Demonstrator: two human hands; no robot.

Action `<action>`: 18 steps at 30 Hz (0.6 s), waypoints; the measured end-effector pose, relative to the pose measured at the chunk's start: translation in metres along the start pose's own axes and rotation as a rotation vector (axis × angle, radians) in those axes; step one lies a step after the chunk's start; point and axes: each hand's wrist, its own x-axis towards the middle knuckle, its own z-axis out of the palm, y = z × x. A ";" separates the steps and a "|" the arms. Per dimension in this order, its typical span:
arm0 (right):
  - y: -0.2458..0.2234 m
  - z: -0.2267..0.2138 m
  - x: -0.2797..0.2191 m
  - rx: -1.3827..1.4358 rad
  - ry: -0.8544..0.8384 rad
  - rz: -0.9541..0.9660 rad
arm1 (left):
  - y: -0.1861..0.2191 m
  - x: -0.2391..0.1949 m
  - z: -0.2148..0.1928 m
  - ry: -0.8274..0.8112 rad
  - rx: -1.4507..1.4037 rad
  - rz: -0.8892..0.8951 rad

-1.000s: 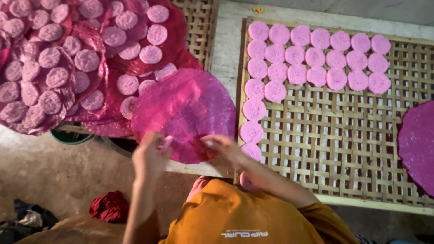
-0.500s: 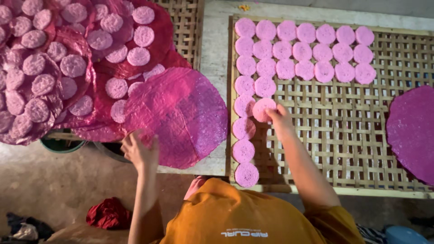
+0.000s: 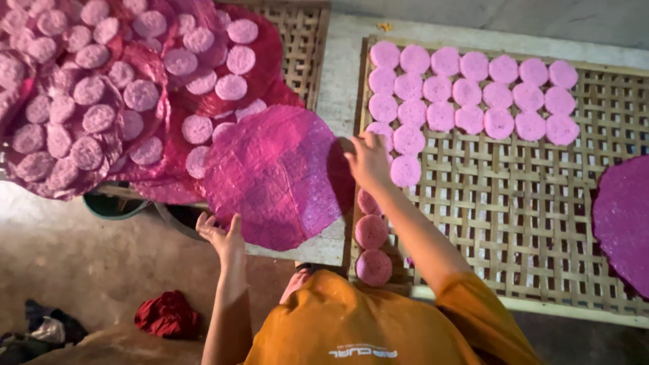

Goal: The person peels small pink discs from larger sheets by hand and arranges them in rows on a wooden lattice frame.

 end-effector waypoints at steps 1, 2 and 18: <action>-0.004 0.019 0.012 0.003 -0.035 0.023 | 0.000 0.001 -0.001 -0.026 -0.105 -0.029; -0.007 0.034 0.022 -0.094 -0.042 0.013 | 0.001 0.005 -0.001 -0.024 -0.088 -0.004; 0.228 -0.261 -0.060 0.109 0.634 0.418 | 0.033 -0.011 0.014 0.104 -0.056 0.313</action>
